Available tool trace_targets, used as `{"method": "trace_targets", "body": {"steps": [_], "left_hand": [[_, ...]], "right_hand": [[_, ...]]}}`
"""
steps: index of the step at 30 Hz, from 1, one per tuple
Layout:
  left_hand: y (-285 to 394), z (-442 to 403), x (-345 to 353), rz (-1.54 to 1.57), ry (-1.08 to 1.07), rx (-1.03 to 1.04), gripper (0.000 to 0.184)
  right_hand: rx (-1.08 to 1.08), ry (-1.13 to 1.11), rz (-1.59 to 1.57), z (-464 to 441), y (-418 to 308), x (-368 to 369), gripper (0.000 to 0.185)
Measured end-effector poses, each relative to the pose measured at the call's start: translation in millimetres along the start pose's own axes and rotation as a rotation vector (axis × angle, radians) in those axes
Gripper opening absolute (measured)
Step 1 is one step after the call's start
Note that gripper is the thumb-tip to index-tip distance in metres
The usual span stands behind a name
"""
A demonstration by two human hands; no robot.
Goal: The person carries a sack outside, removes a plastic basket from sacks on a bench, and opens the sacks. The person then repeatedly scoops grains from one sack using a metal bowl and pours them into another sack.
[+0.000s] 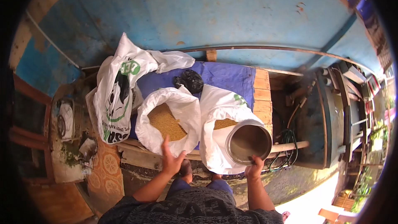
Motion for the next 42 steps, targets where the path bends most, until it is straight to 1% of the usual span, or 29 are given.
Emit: {"method": "trace_targets", "body": {"steps": [1, 4, 5, 7, 8, 9, 10, 11, 12, 13, 15, 16, 17, 19, 21, 23, 25, 27, 29, 31, 33, 34, 35, 36, 37, 38, 39, 40, 42], "left_hand": [[6.5, -2.7, 21.6, 0.107, -0.074, 0.031, 0.096], [30.0, -23.6, 69.3, 0.056, -0.246, 0.057, 0.106], [29.9, -28.4, 83.7, 0.054, -0.259, 0.07, 0.106], [26.2, -37.5, 106.8, 0.201, -0.29, -0.109, 0.106], [25.9, -37.0, 112.6, 0.264, -0.411, -0.403, 0.095], [22.3, -36.0, 117.2, 0.257, -0.421, -0.399, 0.095], [12.9, -38.4, 123.2, 0.231, -0.394, -0.35, 0.087], [1.1, -41.3, 129.6, 0.205, -0.366, -0.299, 0.079], [-11.1, -43.3, 133.5, 0.281, -0.271, -0.193, 0.063], [-21.9, -46.6, 135.2, 0.363, -0.263, -0.214, 0.055], [-15.4, -59.7, 114.2, 0.335, -0.178, -0.239, 0.05], [-7.8, -65.6, 103.3, 0.367, -0.136, -0.28, 0.048], [-8.5, -71.3, 95.6, 0.323, -0.119, -0.236, 0.046], [-11.1, -75.2, 90.3, 0.381, -0.119, -0.309, 0.046], [-10.2, -75.4, 91.5, 0.444, -0.088, -0.302, 0.046], [-10.3, -74.5, 91.8, 0.505, -0.056, -0.297, 0.046], [-10.9, -74.4, 92.1, 0.546, -0.047, -0.282, 0.044], [-12.2, -73.6, 86.6, 0.582, -0.029, -0.304, 0.039], [-15.6, -74.2, 76.2, 0.57, 0.005, -0.426, 0.038], [-20.3, -77.9, 74.8, 0.587, 0.034, -0.433, 0.035], [-23.6, -77.5, 70.5, 0.629, 0.183, -0.384, 0.032], [-21.7, -77.9, 69.7, 0.63, 0.191, -0.385, 0.032], [-17.5, -77.4, 71.3, 0.559, 0.126, -0.385, 0.034], [-12.9, -78.7, 74.8, 0.489, 0.06, -0.383, 0.036], [-10.4, -76.1, 80.5, 0.493, 0.065, -0.385, 0.036], [-6.4, -68.0, 94.0, 0.547, 0.016, -0.4, 0.037], [-1.3, -60.1, 108.3, 0.599, -0.037, -0.411, 0.038], [6.4, -51.1, 121.4, 0.592, -0.089, -0.386, 0.038], [33.7, -38.8, 143.8, 0.678, -0.213, -0.333, 0.039]], "right_hand": [[-0.007, 0.012, -0.012, 2.3, 5.7, -21.6, 0.038], [0.205, 0.271, -0.136, -8.3, 79.7, -130.5, 0.041], [0.198, 0.279, -0.151, -8.4, 85.0, -133.3, 0.041], [0.416, 0.288, -0.279, -1.4, 115.6, -130.4, 0.042], [0.414, 0.294, -0.291, -0.5, 120.8, -130.7, 0.042], [0.553, 0.247, -0.314, 1.4, 134.1, -125.8, 0.042], [0.69, 0.193, -0.334, 0.6, 143.4, -120.6, 0.043], [0.686, 0.191, -0.344, -5.2, 144.1, -121.9, 0.043], [0.633, 0.161, -0.262, -11.2, 142.2, -123.2, 0.045], [0.581, 0.133, -0.178, -15.7, 137.5, -122.3, 0.046], [0.575, 0.104, -0.193, -18.1, 95.4, -94.0, 0.046], [0.526, 0.096, -0.216, -19.6, 61.7, -67.3, 0.044], [0.475, 0.086, -0.237, -24.6, 31.0, -42.5, 0.041], [0.423, 0.085, -0.249, -43.1, -13.3, -4.9, 0.028], [0.333, -0.024, -0.133, -73.8, -36.0, 21.3, 0.021], [0.31, -0.08, -0.016, -85.4, -63.0, 87.9, 0.014], [0.306, -0.105, 0.091, -124.8, -50.3, 122.1, 0.009], [0.311, -0.177, 0.103, -138.0, -48.8, 185.8, 0.008], [0.338, -0.255, 0.155, -156.6, -38.4, 247.7, 0.008], [0.252, -0.386, 0.283, -117.3, -58.5, 317.7, 0.009], [0.195, -0.463, 0.161, -84.8, -72.2, 351.5, 0.013], [0.172, -0.475, 0.149, -88.1, -72.2, 350.1, 0.015], [0.149, -0.442, 0.211, -93.5, -77.0, 339.8, 0.015], [0.118, -0.412, 0.254, -107.3, -79.6, 322.3, 0.013], [0.148, -0.361, 0.287, -131.5, -76.5, 290.8, 0.011], [0.093, -0.32, 0.222, -133.0, -88.5, 276.0, 0.006], [0.063, -0.272, 0.258, -149.4, -98.4, 245.8, 0.005], [0.047, -0.202, 0.152, -146.2, -118.9, 225.7, 0.007], [-0.014, -0.186, 0.099, -140.6, -160.1, 197.1, 0.007]]}}
Point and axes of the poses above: each hand's wrist, its own z-axis away from the middle knuckle, its own x-axis out of the palm, y = z × x, the point moved 7 cm from there along -z, towards the middle knuckle, and after that the axes turned 11 degrees about x, right-handed, at the moved point
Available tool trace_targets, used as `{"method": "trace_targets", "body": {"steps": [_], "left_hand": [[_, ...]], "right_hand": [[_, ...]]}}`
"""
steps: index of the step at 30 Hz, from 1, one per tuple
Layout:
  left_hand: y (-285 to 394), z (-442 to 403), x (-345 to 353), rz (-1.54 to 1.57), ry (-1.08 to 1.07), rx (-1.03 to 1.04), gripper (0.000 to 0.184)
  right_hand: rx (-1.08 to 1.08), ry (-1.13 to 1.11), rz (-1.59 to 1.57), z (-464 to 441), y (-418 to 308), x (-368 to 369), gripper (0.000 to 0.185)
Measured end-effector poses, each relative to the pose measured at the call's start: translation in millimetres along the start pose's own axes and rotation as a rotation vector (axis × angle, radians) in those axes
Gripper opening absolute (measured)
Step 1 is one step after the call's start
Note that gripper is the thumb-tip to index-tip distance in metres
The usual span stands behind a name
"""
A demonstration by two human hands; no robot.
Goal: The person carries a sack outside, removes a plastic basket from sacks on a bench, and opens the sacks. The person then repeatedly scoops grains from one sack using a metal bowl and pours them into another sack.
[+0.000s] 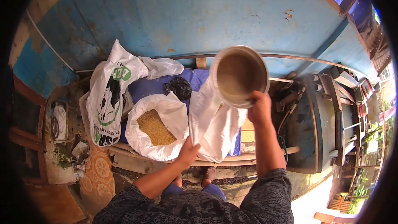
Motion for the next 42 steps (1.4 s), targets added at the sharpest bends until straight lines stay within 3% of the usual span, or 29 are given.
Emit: {"method": "trace_targets", "body": {"steps": [2, 3, 4, 5, 7, 9, 11, 12, 15, 17, 19, 20, 21, 24, 25, 29, 30, 32, 34, 38, 40, 41, 42], "left_hand": [[20.9, 9.0, 23.1, 0.052, -0.055, -0.013, 0.039], [32.6, 13.5, 33.3, 0.102, -0.106, -0.022, 0.04], [47.4, 16.2, 37.6, 0.086, -0.136, -0.009, 0.042], [42.8, 15.1, 36.6, 0.08, -0.144, -0.02, 0.042], [23.3, 9.6, 26.9, -0.087, -0.171, -0.044, 0.045], [12.4, 0.5, 19.4, 0.066, -0.16, -0.074, 0.053], [38.8, -10.3, 1.3, 0.017, 0.014, -0.204, 0.074], [30.4, -22.6, -23.2, -0.521, 0.054, -0.081, 0.099], [33.1, -54.3, -26.9, -0.485, 0.081, -0.111, 0.109], [28.6, -63.4, -19.0, -0.564, 0.06, -0.126, 0.103], [-28.9, -72.9, -12.6, -0.444, -0.1, -0.19, 0.084], [-40.2, -75.2, -7.8, -0.238, -0.113, -0.228, 0.057], [-47.6, -75.4, -9.9, -0.236, -0.113, -0.224, 0.057], [10.7, -81.0, -15.7, -0.045, 0.031, -0.095, 0.034], [25.5, -84.6, -18.4, -0.049, 0.029, -0.096, 0.034], [65.7, -97.0, -25.5, -0.055, 0.055, 0.077, 0.03], [67.2, -95.2, -23.1, -0.081, 0.025, 0.061, 0.03], [65.1, -92.7, -21.0, -0.16, -0.011, 0.051, 0.03], [61.6, -92.4, -21.8, -0.151, -0.023, 0.053, 0.03], [62.6, -90.6, -20.7, -0.1, -0.023, 0.05, 0.031], [57.2, -88.3, -21.3, -0.089, -0.044, 0.051, 0.031], [55.8, -87.8, -21.0, -0.071, -0.059, 0.059, 0.031], [53.7, -87.1, -21.2, -0.077, -0.069, 0.054, 0.031]], "right_hand": [[0.004, -0.036, -0.038, -7.1, -21.0, -35.1, 0.007], [-0.001, 0.073, -0.074, -3.1, -28.2, -54.9, 0.009], [0.009, 0.08, -0.077, -4.4, -31.2, -69.5, 0.019], [0.02, 0.087, -0.082, -3.5, -33.0, -84.2, 0.031], [-0.004, 0.092, -0.051, -3.6, -20.4, -101.9, 0.033], [-0.044, 0.134, -0.006, 6.7, -9.2, -107.7, 0.036], [-0.019, 0.086, 0.028, 18.1, 4.7, -111.9, 0.036], [-0.015, 0.089, -0.008, 27.5, 9.8, -111.5, 0.035], [0.011, 0.15, -0.022, 49.9, 21.7, -120.7, 0.035], [0.013, 0.153, 0.014, 58.9, 24.0, -122.9, 0.035], [0.002, 0.158, 0.057, 62.9, 31.2, -132.8, 0.042], [-0.08, 0.298, 0.172, 73.3, 26.5, -133.8, 0.052], [-0.351, 0.435, 1.048, 91.5, 1.2, -112.2, 0.067], [-0.629, 0.488, 1.36, 129.9, 2.6, -50.1, 0.081], [-0.615, 0.401, 1.479, 132.9, 19.1, -42.5, 0.08], [-0.134, 0.169, 1.436, 108.4, 101.0, -42.8, 0.076], [-0.162, 0.158, 1.423, 101.2, 113.1, -39.6, 0.07], [0.044, 0.182, 1.384, 57.4, 175.3, -80.0, 0.074], [0.628, 0.322, 1.002, 23.2, 226.6, -117.7, 0.077], [0.691, 0.573, 0.643, 4.1, 242.5, -131.4, 0.08], [0.489, 0.825, 1.031, -16.5, 244.8, -170.4, 0.081], [0.499, 0.832, 1.022, -16.8, 251.5, -180.5, 0.081], [0.342, 0.887, 1.147, -18.4, 245.5, -185.8, 0.08]]}}
Point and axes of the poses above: each hand's wrist, its own z-axis away from the middle knuckle, its own x-axis out of the palm, y = z × x, the point moved 7 cm from there along -z, towards the middle knuckle, and after that the axes turned 11 degrees about x, right-handed, at the moved point
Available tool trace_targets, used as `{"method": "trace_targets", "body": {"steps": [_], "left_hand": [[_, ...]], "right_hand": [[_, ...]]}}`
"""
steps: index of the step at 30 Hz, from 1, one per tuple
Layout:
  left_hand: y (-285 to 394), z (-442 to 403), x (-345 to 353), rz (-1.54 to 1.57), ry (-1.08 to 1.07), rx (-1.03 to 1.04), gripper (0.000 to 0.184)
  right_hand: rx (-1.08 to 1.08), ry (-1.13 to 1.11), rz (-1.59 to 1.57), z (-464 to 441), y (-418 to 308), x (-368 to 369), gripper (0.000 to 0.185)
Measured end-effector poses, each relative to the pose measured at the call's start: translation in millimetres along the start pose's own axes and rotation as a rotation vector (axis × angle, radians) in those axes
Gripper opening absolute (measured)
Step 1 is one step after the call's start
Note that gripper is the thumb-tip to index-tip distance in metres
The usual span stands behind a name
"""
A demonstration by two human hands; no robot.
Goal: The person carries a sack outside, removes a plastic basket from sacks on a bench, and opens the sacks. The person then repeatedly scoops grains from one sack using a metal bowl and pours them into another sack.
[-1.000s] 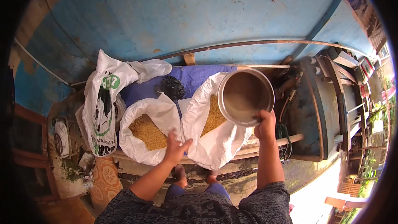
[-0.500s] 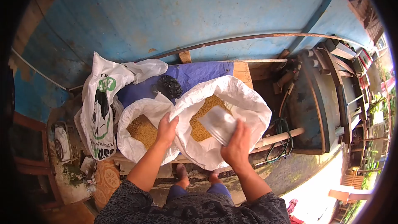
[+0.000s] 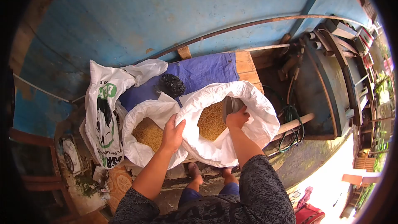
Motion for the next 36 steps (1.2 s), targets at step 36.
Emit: {"method": "trace_targets", "body": {"steps": [36], "left_hand": [[24.5, 13.8, 6.0, 0.246, -0.156, -0.022, 0.041]], "right_hand": [[-0.212, 0.012, -0.271, 84.0, 17.8, 135.6, 0.068]]}}
Point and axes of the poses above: each hand's wrist, its own z-axis away from the middle knuckle, its own x-axis out of the palm, y = z × x, the point moved 7 cm from there along -z, towards the middle knuckle, and after that the axes turned 11 degrees about x, right-handed, at the moved point
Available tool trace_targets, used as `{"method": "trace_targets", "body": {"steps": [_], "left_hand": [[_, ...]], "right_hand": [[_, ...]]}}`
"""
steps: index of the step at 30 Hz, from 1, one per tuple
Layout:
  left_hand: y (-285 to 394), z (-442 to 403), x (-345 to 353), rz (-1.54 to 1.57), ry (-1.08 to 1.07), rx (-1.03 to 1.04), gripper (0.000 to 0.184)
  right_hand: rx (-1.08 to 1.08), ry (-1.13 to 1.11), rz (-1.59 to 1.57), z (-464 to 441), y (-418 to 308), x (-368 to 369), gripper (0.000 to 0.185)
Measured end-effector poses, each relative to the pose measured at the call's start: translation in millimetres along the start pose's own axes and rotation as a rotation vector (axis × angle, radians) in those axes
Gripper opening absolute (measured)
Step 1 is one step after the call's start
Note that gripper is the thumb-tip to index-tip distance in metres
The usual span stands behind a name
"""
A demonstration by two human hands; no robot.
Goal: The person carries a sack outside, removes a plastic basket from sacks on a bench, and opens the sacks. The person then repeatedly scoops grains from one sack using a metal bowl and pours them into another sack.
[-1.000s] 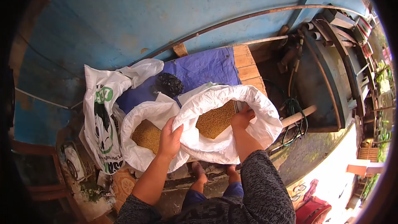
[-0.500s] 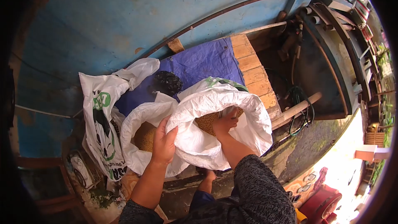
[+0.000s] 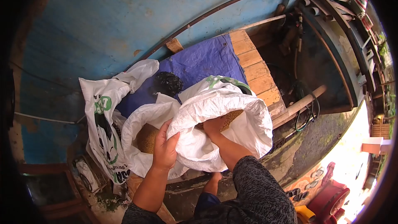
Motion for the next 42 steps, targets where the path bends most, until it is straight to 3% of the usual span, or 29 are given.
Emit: {"method": "trace_targets", "body": {"steps": [4, 6, 7, 8, 10, 13, 17, 19, 23, 25, 27, 29, 30, 33, 36, 39, 40, 42], "left_hand": [[-1.3, 1.4, -3.5, -0.007, 0.017, 0.013, 0.041], [-5.0, 2.3, -7.1, -0.006, 0.031, 0.009, 0.041], [-4.7, 2.8, -6.1, -0.007, 0.032, 0.011, 0.041], [-3.3, 3.0, -6.1, -0.004, 0.044, 0.02, 0.039], [0.1, 4.0, -8.0, -0.007, 0.061, 0.035, 0.038], [0.8, 7.5, -13.9, -0.05, 0.087, 0.043, 0.038], [-7.9, 8.8, -25.0, -0.091, 0.119, 0.042, 0.037], [-9.0, 9.2, -29.5, -0.098, 0.141, 0.055, 0.037], [-11.5, 4.3, -38.6, -0.121, 0.188, 0.046, 0.038], [-17.0, -0.7, -47.8, -0.125, 0.212, 0.051, 0.038], [-23.9, -5.4, -59.4, -0.218, 0.258, 0.044, 0.038], [-21.5, -9.9, -62.3, -0.242, 0.288, 0.051, 0.037], [-21.4, -12.2, -67.3, -0.307, 0.308, 0.04, 0.036], [-27.8, -19.8, -81.8, -0.372, 0.352, 0.028, 0.035], [-39.9, -19.5, -96.8, -0.448, 0.36, -0.09, 0.048], [-7.2, -2.8, -78.5, -0.476, 0.347, -0.21, 0.06], [-9.8, 3.8, -83.6, -0.472, 0.361, -0.21, 0.06], [-0.8, 23.3, -95.1, -0.691, 0.33, 0.061, 0.072]], "right_hand": [[-0.137, -0.12, -0.108, -6.9, 5.6, 13.3, 0.058], [-0.133, -0.373, -0.342, -10.8, 19.2, 30.6, 0.053], [0.179, -0.756, -0.758, -8.1, 33.0, 47.7, 0.055], [0.178, -0.759, -0.761, -10.9, 33.9, 37.7, 0.055], [0.7, -1.004, -0.876, -0.2, 55.4, 37.4, 0.067], [0.859, -1.086, -0.926, -6.6, 81.1, 29.7, 0.075], [0.972, -1.097, -0.983, 6.2, 73.4, 20.9, 0.073], [0.968, -1.058, -0.999, 17.8, 48.6, -1.1, 0.043], [0.826, -0.925, -0.904, 15.7, 49.1, -28.5, 0.045], [0.8, -0.961, -0.908, 18.6, 41.7, -53.5, 0.074], [0.789, -0.942, -0.897, 27.3, 23.4, -88.2, 0.07], [0.883, -1.053, -1.096, 39.7, 32.1, -108.4, 0.062], [0.784, -1.049, -0.981, 39.0, 39.2, -124.1, 0.058], [0.83, -1.075, -1.068, 57.9, 27.2, -165.8, 0.062], [0.724, -1.071, -1.018, 79.2, -11.4, -207.8, 0.062], [0.689, -1.086, -0.961, 89.9, -20.0, -219.5, 0.06], [0.725, -1.09, -1.015, 95.6, -29.8, -222.6, 0.063], [0.777, -1.123, -1.036, 106.0, -44.3, -221.6, 0.066]]}}
Point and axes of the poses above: each hand's wrist, its own z-axis away from the middle knuckle, its own x-axis out of the palm, y = z × x, the point moved 7 cm from there along -z, towards the middle knuckle, and after that the axes turned 11 degrees about x, right-handed, at the moved point
